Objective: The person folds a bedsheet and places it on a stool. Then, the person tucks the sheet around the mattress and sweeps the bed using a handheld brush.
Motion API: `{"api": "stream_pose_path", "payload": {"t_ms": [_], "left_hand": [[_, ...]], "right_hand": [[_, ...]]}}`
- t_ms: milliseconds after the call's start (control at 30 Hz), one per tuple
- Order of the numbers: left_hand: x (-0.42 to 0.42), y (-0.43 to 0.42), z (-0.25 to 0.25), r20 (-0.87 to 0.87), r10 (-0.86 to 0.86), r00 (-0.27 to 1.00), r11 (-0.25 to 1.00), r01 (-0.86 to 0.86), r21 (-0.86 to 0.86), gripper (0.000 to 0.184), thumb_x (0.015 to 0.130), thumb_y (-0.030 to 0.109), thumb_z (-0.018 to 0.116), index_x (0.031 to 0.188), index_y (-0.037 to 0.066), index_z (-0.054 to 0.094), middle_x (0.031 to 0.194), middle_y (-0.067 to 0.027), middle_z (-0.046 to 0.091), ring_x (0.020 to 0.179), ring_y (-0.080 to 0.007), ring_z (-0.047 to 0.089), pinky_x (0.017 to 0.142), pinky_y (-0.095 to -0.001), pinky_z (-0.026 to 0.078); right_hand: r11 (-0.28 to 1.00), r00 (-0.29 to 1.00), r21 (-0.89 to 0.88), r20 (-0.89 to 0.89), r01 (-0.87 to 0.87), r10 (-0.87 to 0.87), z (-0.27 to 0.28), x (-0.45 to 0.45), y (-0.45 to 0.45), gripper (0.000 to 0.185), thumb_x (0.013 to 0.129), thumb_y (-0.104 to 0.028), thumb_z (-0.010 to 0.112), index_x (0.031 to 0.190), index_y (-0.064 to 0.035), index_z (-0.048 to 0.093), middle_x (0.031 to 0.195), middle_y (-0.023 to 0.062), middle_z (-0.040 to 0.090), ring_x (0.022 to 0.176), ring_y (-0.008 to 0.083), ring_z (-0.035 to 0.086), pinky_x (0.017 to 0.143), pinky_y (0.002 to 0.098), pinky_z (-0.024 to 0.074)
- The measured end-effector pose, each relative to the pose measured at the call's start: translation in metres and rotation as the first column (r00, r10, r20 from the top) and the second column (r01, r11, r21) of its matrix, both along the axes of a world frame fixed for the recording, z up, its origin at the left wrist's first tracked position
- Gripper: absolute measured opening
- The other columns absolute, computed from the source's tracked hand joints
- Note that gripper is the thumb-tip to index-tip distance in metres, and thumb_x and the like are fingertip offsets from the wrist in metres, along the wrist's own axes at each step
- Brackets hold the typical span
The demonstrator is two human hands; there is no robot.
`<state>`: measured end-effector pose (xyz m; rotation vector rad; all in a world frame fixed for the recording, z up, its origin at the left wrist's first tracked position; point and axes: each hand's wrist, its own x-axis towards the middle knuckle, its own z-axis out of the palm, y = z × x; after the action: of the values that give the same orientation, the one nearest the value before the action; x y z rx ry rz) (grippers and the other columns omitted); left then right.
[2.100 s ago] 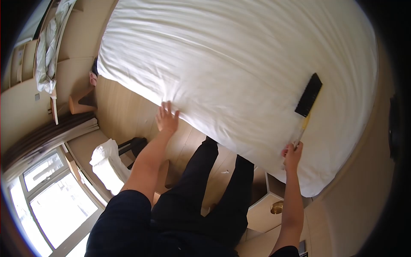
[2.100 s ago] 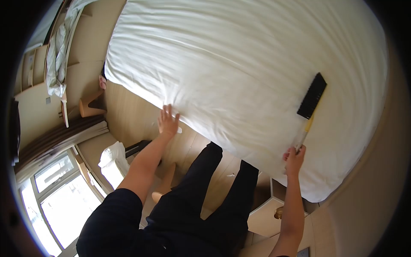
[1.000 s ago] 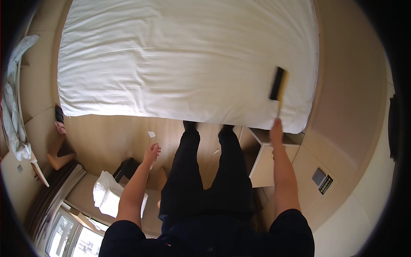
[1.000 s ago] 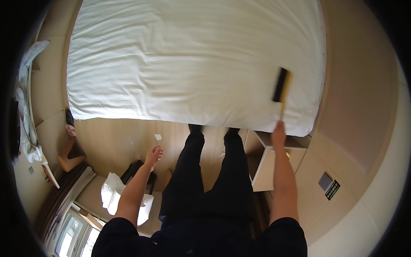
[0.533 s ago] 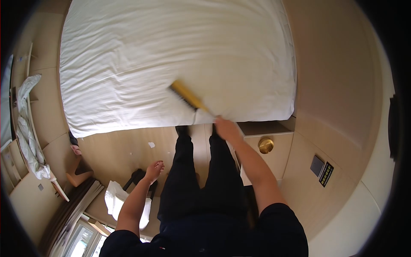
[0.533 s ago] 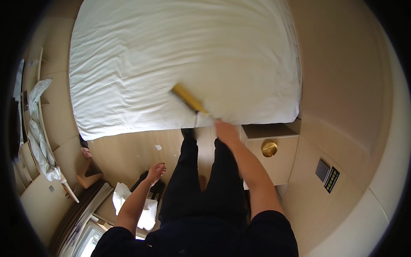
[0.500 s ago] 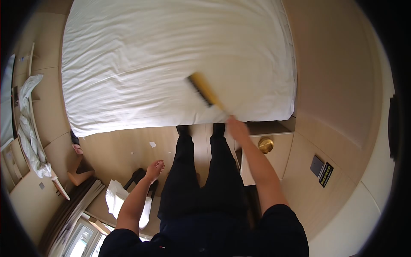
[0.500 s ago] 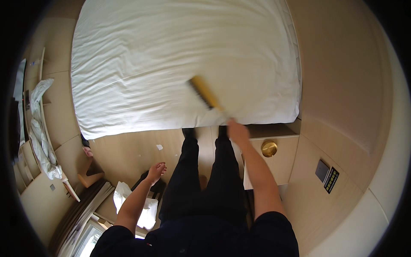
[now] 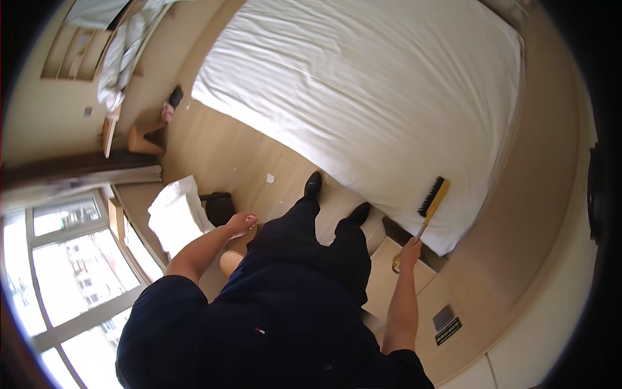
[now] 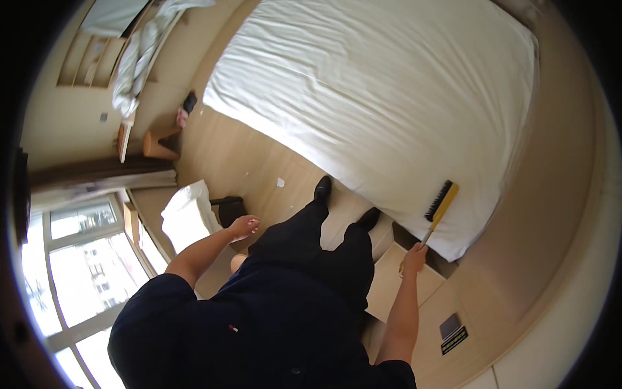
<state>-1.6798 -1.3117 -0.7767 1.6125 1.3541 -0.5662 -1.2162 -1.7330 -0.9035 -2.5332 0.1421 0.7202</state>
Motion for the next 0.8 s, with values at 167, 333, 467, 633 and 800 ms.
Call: {"api": "stream_pose_path", "payload": {"t_ms": [167, 333, 467, 633, 800], "left_hand": [[-0.074, -0.027, 0.031, -0.035, 0.199, 0.979, 0.98, -0.198, 0.02, 0.032, 0.093, 0.034, 0.059, 0.106, 0.006, 0.07, 0.087, -0.0075, 0.072, 0.08, -0.0172, 0.068, 0.078, -0.0317, 0.053], [-0.182, -0.072, 0.01, -0.055, 0.252, 0.966, 0.968, -0.252, 0.022, 0.032, 0.092, 0.038, 0.056, 0.102, 0.01, 0.07, 0.09, -0.0086, 0.072, 0.085, -0.0238, 0.068, 0.08, -0.0355, 0.053], [-0.259, -0.093, -0.01, -0.135, 0.203, 0.97, 0.972, -0.217, -0.095, 0.033, 0.092, 0.037, 0.055, 0.104, 0.01, 0.069, 0.094, -0.013, 0.071, 0.091, -0.0287, 0.068, 0.082, -0.0399, 0.052], [-0.345, -0.099, -0.025, -0.074, 0.394, 0.916, 0.918, -0.395, -0.013, 0.031, 0.093, 0.028, 0.055, 0.111, 0.006, 0.067, 0.097, -0.0175, 0.071, 0.096, -0.0312, 0.069, 0.085, -0.0407, 0.052], [-0.401, -0.082, 0.013, -0.139, 0.729, 0.67, 0.665, -0.742, -0.085, 0.031, 0.095, 0.024, 0.055, 0.116, 0.004, 0.067, 0.098, -0.0133, 0.072, 0.092, -0.023, 0.07, 0.084, -0.0361, 0.054]], "right_hand": [[0.951, 0.951, -0.003, -0.034, -0.308, 0.308, 0.02, -0.021, 0.071, 0.043, 0.099, -0.033, 0.046, 0.12, 0.004, 0.053, 0.113, 0.0314, 0.063, 0.105, 0.0492, 0.06, 0.091, 0.0518, 0.0471], [0.971, 0.967, -0.054, 0.094, -0.233, 0.238, 0.019, -0.02, 0.134, 0.044, 0.1, -0.033, 0.045, 0.117, 0.0072, 0.052, 0.112, 0.0328, 0.062, 0.105, 0.0494, 0.06, 0.093, 0.052, 0.0468], [0.992, 0.993, -0.117, 0.101, -0.054, 0.066, -0.046, -0.018, 0.187, 0.043, 0.1, -0.034, 0.041, 0.114, 0.0061, 0.051, 0.1, 0.0295, 0.065, 0.084, 0.0431, 0.066, 0.078, 0.0485, 0.0538], [0.986, 0.99, -0.109, 0.047, -0.125, 0.13, -0.132, -0.103, 0.35, 0.035, 0.1, -0.026, 0.043, 0.113, 0.007, 0.045, 0.109, 0.0347, 0.062, 0.099, 0.0472, 0.065, 0.086, 0.0534, 0.0528], [0.739, 0.734, 0.053, 0.179, -0.672, 0.655, -0.17, -0.389, 0.63, 0.026, 0.098, -0.017, 0.043, 0.113, 0.0046, 0.042, 0.107, 0.0334, 0.063, 0.098, 0.0497, 0.063, 0.086, 0.0561, 0.0506]]}}
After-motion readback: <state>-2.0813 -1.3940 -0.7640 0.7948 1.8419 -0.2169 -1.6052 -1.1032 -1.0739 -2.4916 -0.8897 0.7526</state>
